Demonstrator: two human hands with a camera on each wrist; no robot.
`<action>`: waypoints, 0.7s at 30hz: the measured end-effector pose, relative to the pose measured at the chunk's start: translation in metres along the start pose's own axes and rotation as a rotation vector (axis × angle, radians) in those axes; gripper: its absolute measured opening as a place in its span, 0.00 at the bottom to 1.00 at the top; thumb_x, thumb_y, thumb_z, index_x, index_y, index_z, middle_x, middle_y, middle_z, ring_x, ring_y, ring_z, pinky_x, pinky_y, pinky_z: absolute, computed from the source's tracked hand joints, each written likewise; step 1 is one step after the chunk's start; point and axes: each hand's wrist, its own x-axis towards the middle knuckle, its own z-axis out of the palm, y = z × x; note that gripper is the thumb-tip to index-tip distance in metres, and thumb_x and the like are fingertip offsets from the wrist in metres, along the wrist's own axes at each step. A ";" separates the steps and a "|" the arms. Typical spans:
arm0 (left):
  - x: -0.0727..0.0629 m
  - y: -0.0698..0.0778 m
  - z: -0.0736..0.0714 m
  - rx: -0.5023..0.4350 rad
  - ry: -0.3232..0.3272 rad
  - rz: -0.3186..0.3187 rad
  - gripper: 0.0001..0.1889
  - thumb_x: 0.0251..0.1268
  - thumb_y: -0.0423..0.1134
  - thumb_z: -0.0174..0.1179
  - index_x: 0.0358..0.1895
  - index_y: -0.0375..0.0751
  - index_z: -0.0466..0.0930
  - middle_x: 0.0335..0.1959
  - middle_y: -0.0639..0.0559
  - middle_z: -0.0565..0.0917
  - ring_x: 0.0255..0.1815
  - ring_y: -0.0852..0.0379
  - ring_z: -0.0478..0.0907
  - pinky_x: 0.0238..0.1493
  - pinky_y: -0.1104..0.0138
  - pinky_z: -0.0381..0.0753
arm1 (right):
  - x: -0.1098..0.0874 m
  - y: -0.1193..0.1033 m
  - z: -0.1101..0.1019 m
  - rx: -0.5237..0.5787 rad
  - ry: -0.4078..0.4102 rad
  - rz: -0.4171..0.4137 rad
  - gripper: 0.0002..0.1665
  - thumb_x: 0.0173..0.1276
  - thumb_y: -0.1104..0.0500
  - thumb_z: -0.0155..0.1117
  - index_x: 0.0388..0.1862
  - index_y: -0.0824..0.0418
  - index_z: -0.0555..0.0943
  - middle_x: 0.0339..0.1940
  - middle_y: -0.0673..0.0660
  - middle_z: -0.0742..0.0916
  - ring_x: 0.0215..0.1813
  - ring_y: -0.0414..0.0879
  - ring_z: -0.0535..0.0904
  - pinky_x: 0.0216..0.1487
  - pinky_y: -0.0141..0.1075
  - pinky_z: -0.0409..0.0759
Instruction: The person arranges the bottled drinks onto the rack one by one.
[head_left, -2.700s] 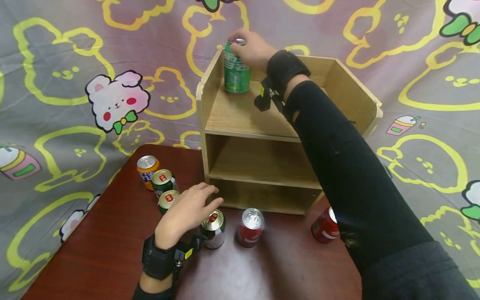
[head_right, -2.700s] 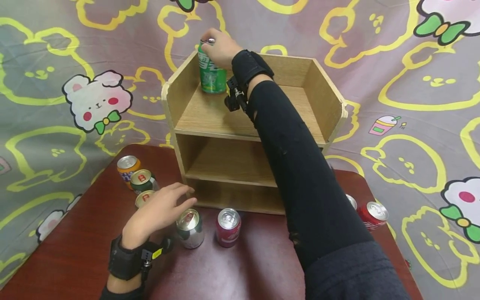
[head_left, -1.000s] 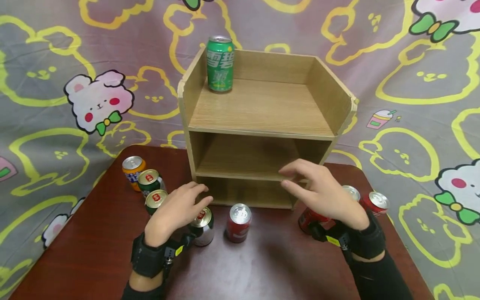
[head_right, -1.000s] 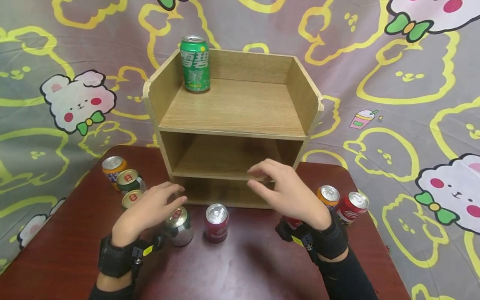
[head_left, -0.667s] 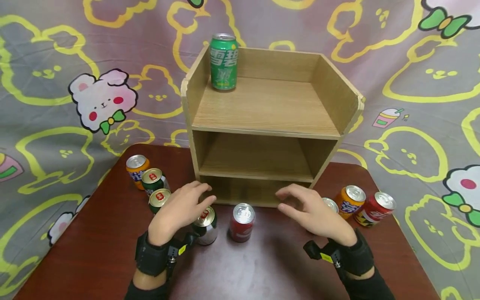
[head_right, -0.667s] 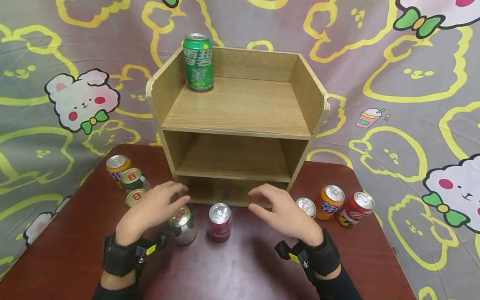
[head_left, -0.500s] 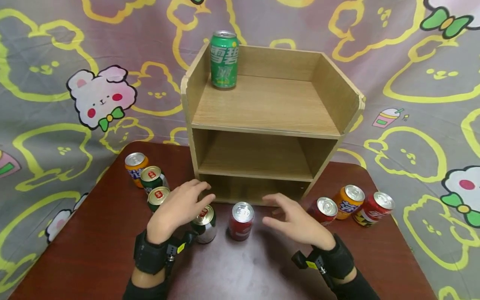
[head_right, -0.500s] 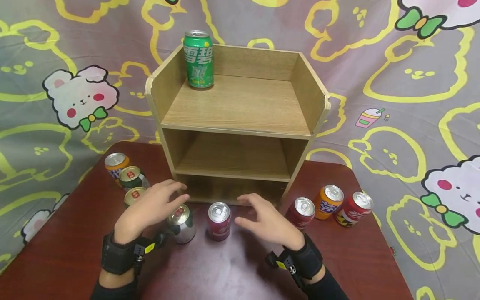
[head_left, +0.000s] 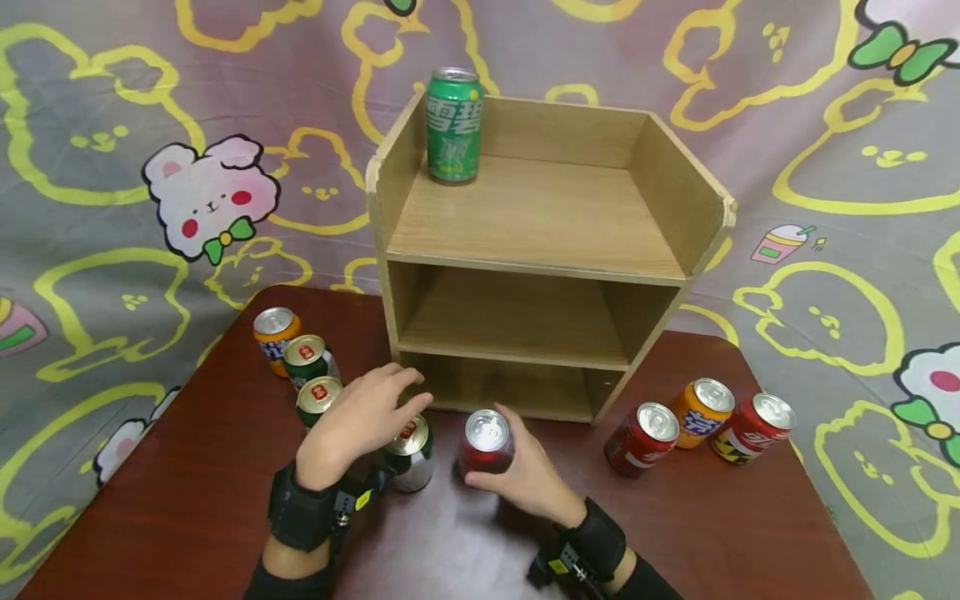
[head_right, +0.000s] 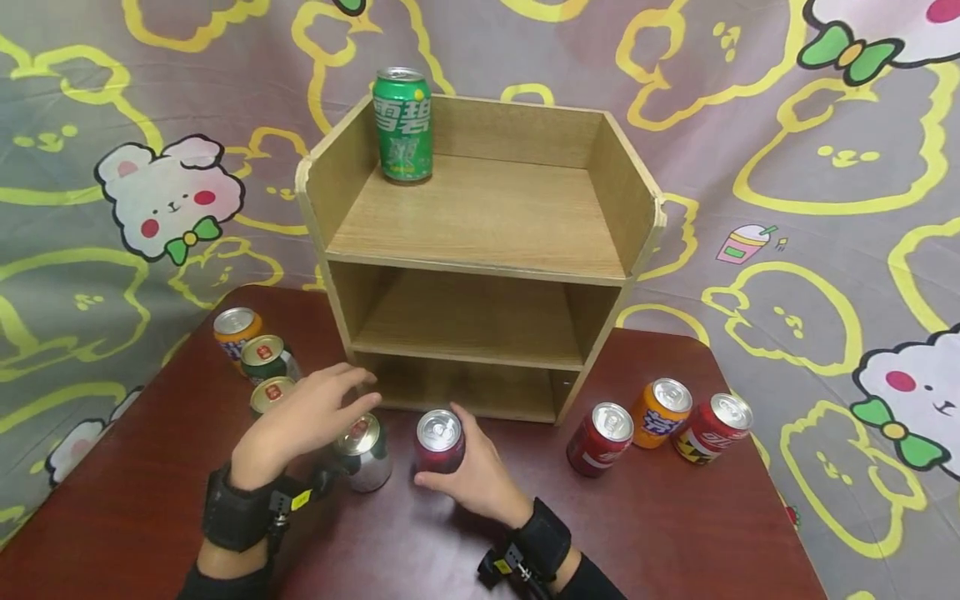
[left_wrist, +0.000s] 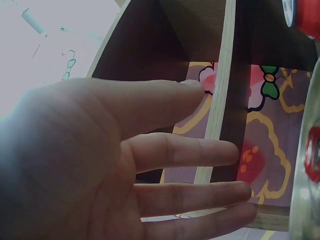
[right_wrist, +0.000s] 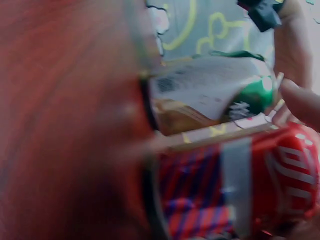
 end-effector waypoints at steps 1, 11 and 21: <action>0.000 -0.001 0.000 -0.003 0.003 -0.001 0.22 0.68 0.51 0.55 0.55 0.37 0.78 0.51 0.41 0.78 0.52 0.44 0.76 0.49 0.51 0.75 | 0.001 0.001 0.003 0.000 0.019 -0.007 0.61 0.44 0.47 0.80 0.71 0.65 0.57 0.57 0.60 0.78 0.56 0.51 0.76 0.55 0.50 0.72; 0.001 0.001 -0.001 -0.008 0.002 -0.011 0.22 0.67 0.51 0.56 0.55 0.38 0.78 0.52 0.42 0.78 0.52 0.45 0.76 0.49 0.51 0.75 | 0.007 0.010 0.008 -0.131 0.147 -0.033 0.50 0.39 0.45 0.82 0.59 0.62 0.69 0.45 0.54 0.84 0.45 0.45 0.81 0.46 0.42 0.78; -0.001 -0.001 -0.002 -0.017 0.005 -0.012 0.22 0.67 0.50 0.56 0.55 0.38 0.78 0.53 0.41 0.78 0.53 0.44 0.75 0.51 0.51 0.74 | 0.008 -0.004 -0.014 -0.083 0.072 -0.080 0.41 0.38 0.49 0.83 0.52 0.52 0.74 0.40 0.44 0.84 0.42 0.37 0.81 0.42 0.36 0.79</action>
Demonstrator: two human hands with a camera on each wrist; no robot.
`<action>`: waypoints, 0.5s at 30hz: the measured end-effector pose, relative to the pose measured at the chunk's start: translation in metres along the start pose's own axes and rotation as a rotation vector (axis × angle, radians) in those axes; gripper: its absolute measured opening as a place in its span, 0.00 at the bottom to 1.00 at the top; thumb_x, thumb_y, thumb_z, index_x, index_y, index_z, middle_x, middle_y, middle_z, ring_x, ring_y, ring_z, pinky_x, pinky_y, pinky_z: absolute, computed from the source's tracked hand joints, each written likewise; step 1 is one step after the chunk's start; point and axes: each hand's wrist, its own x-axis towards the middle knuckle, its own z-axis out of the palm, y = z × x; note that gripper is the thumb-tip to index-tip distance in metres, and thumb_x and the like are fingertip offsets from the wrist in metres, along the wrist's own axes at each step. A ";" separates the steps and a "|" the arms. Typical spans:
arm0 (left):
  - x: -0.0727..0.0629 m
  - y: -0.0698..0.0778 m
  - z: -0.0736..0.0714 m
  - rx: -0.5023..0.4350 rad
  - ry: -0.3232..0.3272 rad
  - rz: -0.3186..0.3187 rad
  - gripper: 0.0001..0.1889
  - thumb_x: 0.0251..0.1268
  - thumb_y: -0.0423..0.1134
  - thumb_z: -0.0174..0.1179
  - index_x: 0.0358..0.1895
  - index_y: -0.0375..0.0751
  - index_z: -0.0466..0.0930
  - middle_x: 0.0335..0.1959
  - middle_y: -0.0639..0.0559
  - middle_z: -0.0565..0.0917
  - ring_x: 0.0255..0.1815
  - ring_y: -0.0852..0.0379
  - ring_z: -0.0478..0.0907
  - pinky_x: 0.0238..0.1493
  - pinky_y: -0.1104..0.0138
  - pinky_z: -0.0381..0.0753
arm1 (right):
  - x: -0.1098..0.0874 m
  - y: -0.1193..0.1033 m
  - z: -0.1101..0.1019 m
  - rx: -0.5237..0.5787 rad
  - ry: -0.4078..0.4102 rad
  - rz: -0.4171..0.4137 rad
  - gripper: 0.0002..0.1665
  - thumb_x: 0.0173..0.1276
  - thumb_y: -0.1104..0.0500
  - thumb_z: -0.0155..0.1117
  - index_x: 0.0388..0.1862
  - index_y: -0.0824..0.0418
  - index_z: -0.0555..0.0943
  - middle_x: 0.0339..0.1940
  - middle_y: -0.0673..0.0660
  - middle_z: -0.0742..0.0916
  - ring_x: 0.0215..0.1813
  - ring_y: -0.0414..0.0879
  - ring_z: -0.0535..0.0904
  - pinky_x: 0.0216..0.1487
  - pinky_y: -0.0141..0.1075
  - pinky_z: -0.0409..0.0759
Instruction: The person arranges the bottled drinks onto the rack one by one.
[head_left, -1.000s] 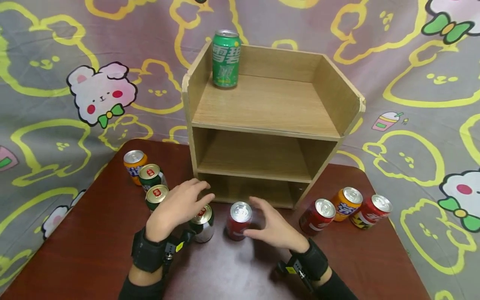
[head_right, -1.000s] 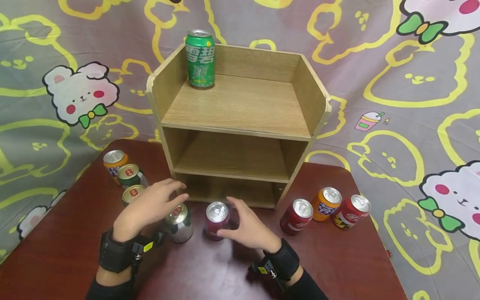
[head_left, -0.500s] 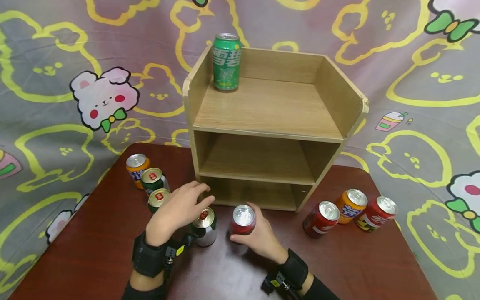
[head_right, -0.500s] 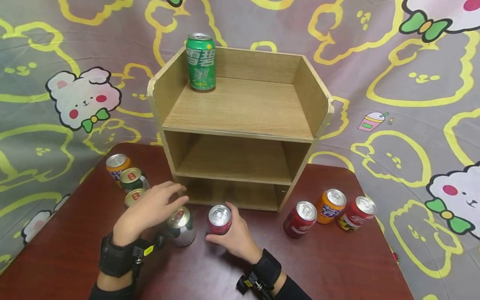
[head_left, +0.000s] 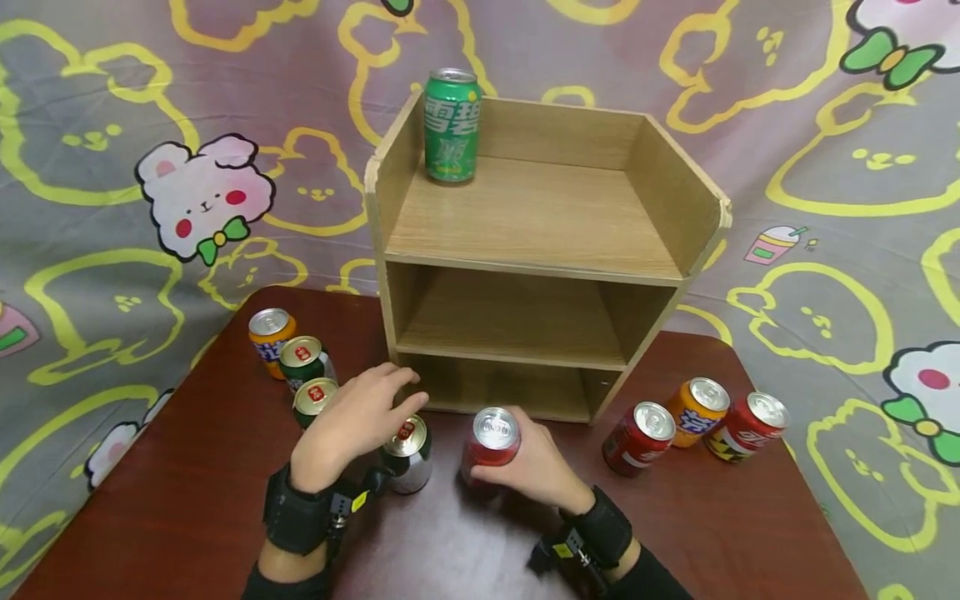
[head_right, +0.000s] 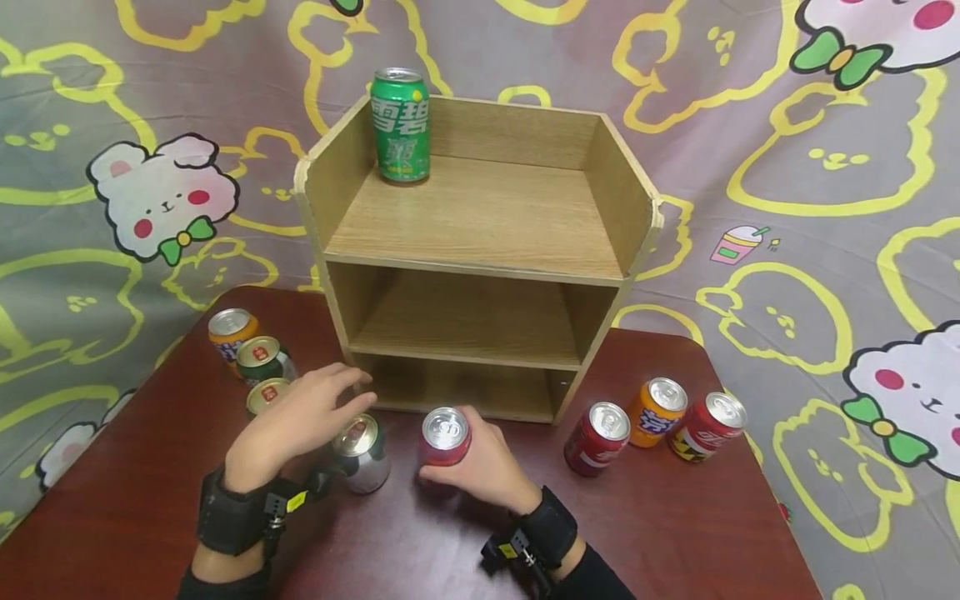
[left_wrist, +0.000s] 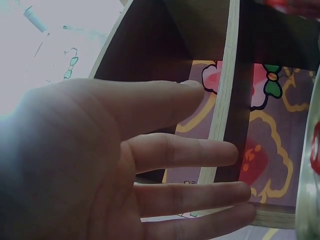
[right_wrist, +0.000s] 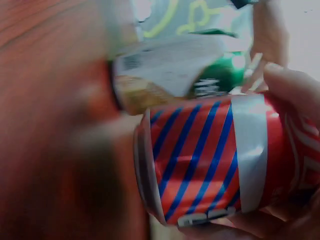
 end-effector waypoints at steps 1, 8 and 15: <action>0.000 0.000 -0.001 0.000 -0.001 0.002 0.22 0.67 0.51 0.56 0.55 0.38 0.78 0.53 0.41 0.78 0.54 0.44 0.75 0.51 0.51 0.74 | 0.000 -0.004 -0.005 0.014 0.005 -0.005 0.40 0.38 0.49 0.83 0.52 0.51 0.74 0.40 0.44 0.84 0.42 0.37 0.81 0.42 0.36 0.79; 0.001 0.002 -0.003 -0.010 -0.010 0.034 0.22 0.68 0.49 0.55 0.55 0.37 0.78 0.52 0.41 0.78 0.52 0.44 0.76 0.49 0.51 0.75 | -0.001 -0.030 -0.040 -0.004 0.056 -0.079 0.38 0.41 0.49 0.82 0.51 0.54 0.75 0.40 0.46 0.85 0.42 0.39 0.81 0.42 0.37 0.80; 0.000 0.002 -0.001 -0.030 -0.023 0.034 0.21 0.69 0.48 0.55 0.55 0.37 0.78 0.51 0.41 0.78 0.50 0.45 0.77 0.47 0.52 0.75 | 0.004 -0.063 -0.081 -0.089 0.042 -0.096 0.39 0.43 0.47 0.80 0.53 0.56 0.73 0.41 0.48 0.84 0.42 0.39 0.81 0.41 0.38 0.80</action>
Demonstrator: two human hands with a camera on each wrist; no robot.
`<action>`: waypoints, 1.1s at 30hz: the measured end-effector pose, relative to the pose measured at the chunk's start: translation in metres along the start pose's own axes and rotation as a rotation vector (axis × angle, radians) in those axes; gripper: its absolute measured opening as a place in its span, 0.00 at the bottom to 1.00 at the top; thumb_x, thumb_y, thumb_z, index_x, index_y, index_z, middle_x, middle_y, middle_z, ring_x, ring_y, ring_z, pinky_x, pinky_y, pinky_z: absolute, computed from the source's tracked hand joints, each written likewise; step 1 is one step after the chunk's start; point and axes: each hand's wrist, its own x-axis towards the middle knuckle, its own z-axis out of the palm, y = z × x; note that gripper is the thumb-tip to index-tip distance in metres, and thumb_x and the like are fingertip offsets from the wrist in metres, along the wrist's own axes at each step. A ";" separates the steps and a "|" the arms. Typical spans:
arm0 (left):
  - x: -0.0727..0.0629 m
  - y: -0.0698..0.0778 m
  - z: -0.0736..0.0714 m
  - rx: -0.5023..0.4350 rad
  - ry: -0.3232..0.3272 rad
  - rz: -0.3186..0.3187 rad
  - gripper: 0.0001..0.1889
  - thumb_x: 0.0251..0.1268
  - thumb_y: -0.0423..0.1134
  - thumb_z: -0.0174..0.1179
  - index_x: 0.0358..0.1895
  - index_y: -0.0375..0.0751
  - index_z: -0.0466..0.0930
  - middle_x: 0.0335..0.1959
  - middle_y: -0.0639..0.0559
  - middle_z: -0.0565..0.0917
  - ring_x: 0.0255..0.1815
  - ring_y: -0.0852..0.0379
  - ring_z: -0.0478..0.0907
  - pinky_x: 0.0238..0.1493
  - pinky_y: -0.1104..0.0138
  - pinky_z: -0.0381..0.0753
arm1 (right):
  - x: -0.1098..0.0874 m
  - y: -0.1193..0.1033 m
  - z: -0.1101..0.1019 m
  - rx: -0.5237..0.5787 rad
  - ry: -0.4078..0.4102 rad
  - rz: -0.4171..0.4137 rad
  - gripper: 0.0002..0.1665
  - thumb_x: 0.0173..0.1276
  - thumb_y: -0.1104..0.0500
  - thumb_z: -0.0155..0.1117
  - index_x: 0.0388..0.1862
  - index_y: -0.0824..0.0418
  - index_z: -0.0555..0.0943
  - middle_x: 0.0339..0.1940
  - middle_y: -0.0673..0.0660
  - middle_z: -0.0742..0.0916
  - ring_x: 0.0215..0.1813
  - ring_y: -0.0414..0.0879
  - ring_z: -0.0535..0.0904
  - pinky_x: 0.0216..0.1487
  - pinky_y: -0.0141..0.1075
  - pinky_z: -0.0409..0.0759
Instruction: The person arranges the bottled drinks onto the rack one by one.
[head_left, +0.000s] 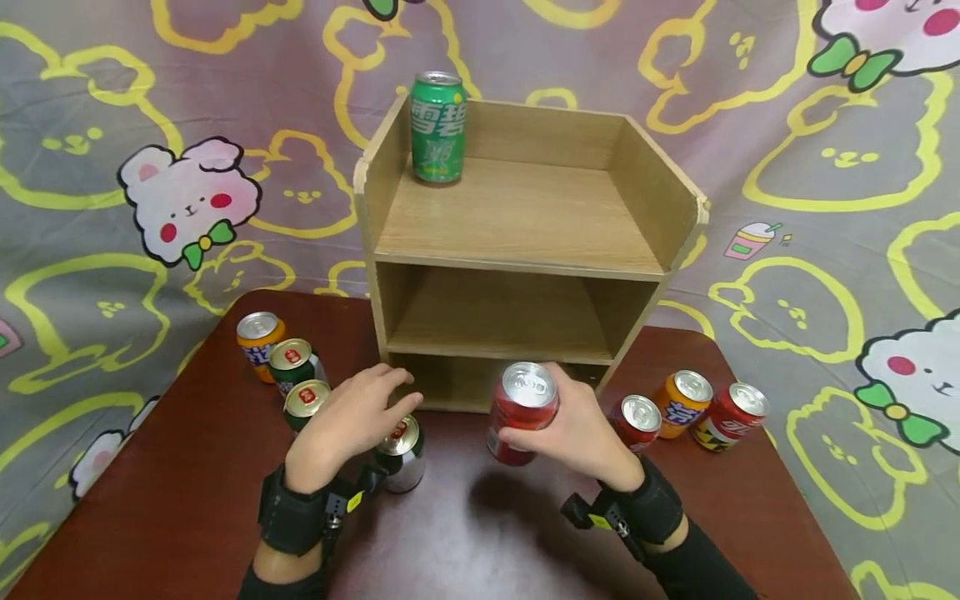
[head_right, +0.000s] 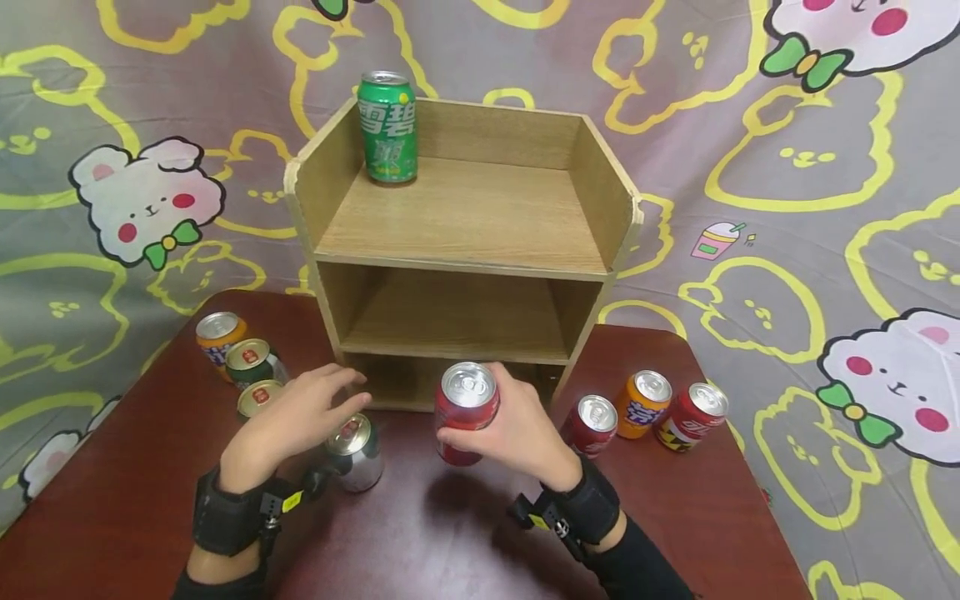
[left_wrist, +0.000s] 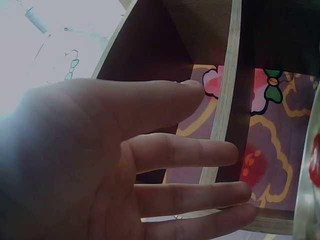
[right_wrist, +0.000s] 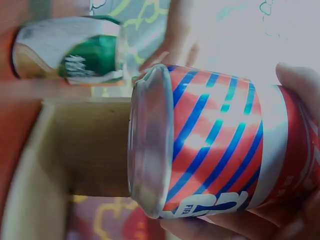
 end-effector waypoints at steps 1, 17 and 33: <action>0.000 0.000 0.000 0.000 0.001 -0.001 0.21 0.68 0.48 0.55 0.55 0.37 0.78 0.51 0.41 0.78 0.50 0.45 0.77 0.47 0.52 0.75 | 0.002 -0.004 -0.005 -0.012 -0.001 -0.003 0.39 0.44 0.47 0.80 0.53 0.56 0.73 0.42 0.48 0.84 0.42 0.40 0.81 0.42 0.38 0.80; -0.007 -0.004 0.004 -0.022 0.008 -0.004 0.20 0.69 0.49 0.55 0.55 0.38 0.78 0.52 0.42 0.78 0.50 0.46 0.77 0.46 0.52 0.76 | 0.041 -0.079 -0.062 -0.111 0.020 -0.023 0.37 0.46 0.48 0.79 0.52 0.59 0.74 0.41 0.51 0.84 0.42 0.43 0.81 0.41 0.40 0.80; -0.006 -0.001 0.000 -0.021 0.012 0.023 0.20 0.69 0.49 0.55 0.55 0.38 0.77 0.52 0.42 0.78 0.49 0.46 0.77 0.45 0.53 0.76 | 0.087 -0.140 -0.106 -0.188 0.097 -0.023 0.40 0.48 0.46 0.77 0.58 0.60 0.72 0.47 0.54 0.83 0.48 0.45 0.78 0.49 0.43 0.75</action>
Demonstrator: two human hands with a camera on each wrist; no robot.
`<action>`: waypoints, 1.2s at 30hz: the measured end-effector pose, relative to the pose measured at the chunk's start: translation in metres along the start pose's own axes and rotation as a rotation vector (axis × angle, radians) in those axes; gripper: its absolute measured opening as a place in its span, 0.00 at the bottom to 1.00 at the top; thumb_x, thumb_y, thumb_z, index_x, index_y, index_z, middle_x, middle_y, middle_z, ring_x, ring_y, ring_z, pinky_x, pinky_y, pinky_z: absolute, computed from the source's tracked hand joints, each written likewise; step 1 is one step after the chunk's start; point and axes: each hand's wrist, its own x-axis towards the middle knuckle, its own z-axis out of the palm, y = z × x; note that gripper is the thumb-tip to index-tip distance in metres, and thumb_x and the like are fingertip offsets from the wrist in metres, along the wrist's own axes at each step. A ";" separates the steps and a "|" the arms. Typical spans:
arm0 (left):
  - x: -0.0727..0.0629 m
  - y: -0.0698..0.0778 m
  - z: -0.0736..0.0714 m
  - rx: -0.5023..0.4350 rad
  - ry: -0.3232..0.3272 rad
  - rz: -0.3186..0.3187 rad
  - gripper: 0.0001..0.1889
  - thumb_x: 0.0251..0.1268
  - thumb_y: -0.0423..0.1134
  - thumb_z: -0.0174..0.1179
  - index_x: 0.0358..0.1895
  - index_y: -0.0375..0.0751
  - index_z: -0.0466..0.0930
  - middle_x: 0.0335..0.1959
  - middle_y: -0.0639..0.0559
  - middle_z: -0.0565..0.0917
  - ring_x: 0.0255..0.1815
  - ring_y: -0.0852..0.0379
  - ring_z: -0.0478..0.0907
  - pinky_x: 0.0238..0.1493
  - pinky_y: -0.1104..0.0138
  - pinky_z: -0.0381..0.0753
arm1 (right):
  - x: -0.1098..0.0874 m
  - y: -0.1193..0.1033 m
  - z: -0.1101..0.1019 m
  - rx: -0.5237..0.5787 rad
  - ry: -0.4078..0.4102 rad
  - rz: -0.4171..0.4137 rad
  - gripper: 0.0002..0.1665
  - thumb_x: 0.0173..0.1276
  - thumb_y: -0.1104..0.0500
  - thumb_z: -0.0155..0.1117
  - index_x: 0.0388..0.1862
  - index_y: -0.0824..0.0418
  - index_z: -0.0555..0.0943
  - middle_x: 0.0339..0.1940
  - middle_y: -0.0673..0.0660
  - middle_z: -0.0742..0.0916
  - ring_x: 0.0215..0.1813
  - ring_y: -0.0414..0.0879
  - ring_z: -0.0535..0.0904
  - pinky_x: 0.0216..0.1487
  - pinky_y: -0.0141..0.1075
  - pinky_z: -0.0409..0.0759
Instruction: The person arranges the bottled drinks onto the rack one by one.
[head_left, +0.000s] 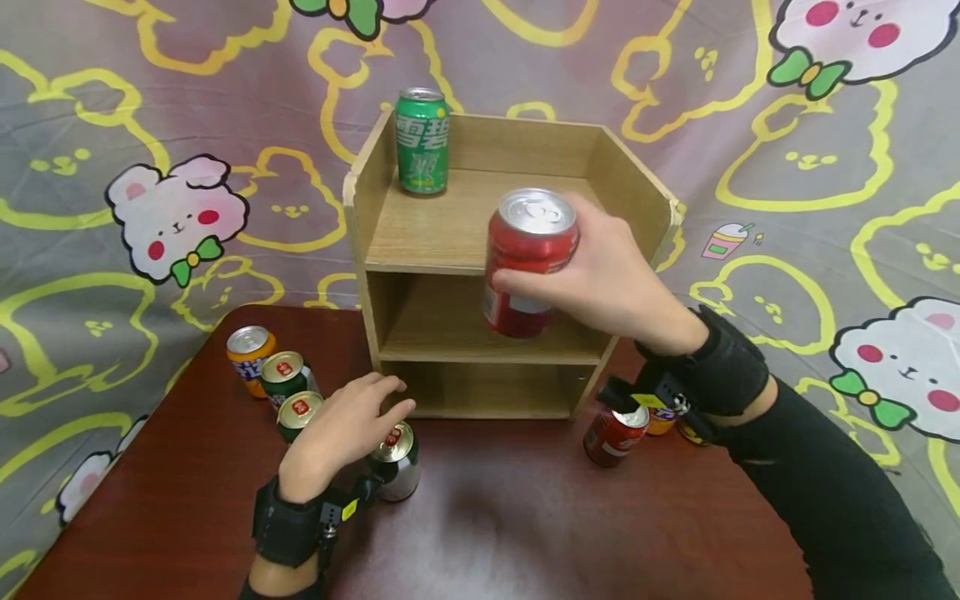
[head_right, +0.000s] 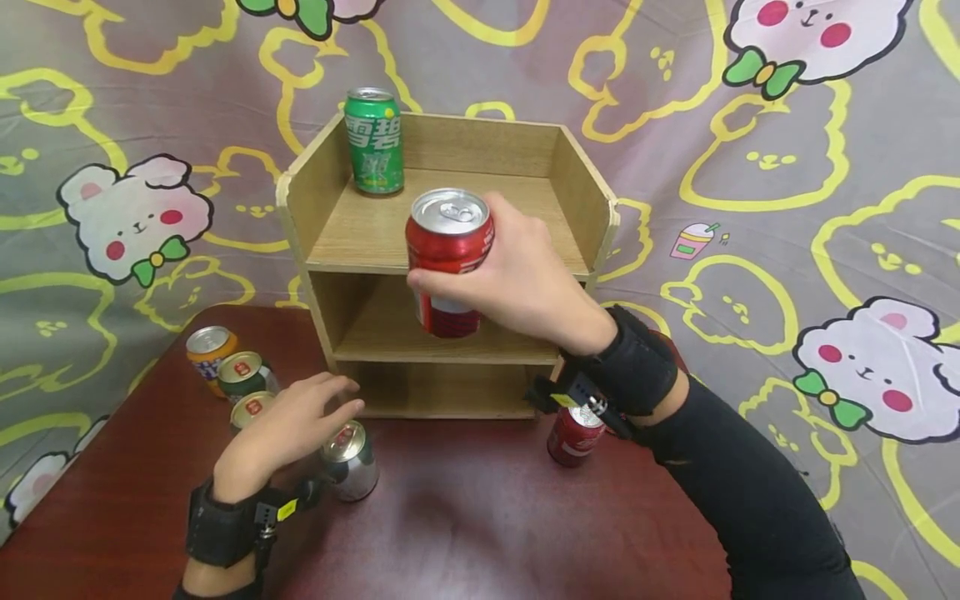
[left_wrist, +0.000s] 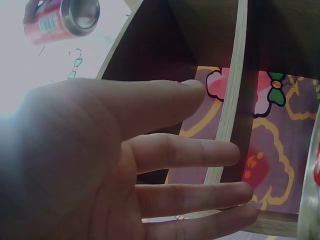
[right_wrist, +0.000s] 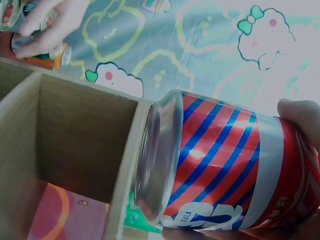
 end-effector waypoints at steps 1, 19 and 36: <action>0.000 0.000 0.000 0.000 -0.001 0.001 0.20 0.69 0.49 0.55 0.55 0.38 0.77 0.52 0.42 0.78 0.48 0.46 0.77 0.45 0.53 0.76 | 0.004 -0.002 -0.002 -0.007 0.001 0.014 0.41 0.48 0.45 0.76 0.58 0.60 0.72 0.48 0.54 0.83 0.48 0.45 0.78 0.49 0.43 0.75; -0.003 0.003 -0.006 0.009 0.020 0.020 0.20 0.69 0.48 0.55 0.54 0.38 0.78 0.51 0.42 0.78 0.50 0.45 0.77 0.47 0.52 0.75 | 0.063 0.004 -0.005 -0.052 -0.009 0.182 0.44 0.49 0.33 0.70 0.59 0.56 0.70 0.47 0.50 0.83 0.46 0.42 0.80 0.47 0.39 0.76; -0.004 0.001 -0.007 0.009 0.024 0.013 0.20 0.68 0.49 0.55 0.54 0.39 0.78 0.52 0.42 0.78 0.51 0.45 0.77 0.47 0.52 0.76 | 0.089 0.026 -0.005 -0.016 -0.087 0.212 0.53 0.53 0.39 0.70 0.70 0.54 0.54 0.58 0.56 0.76 0.55 0.47 0.75 0.50 0.41 0.77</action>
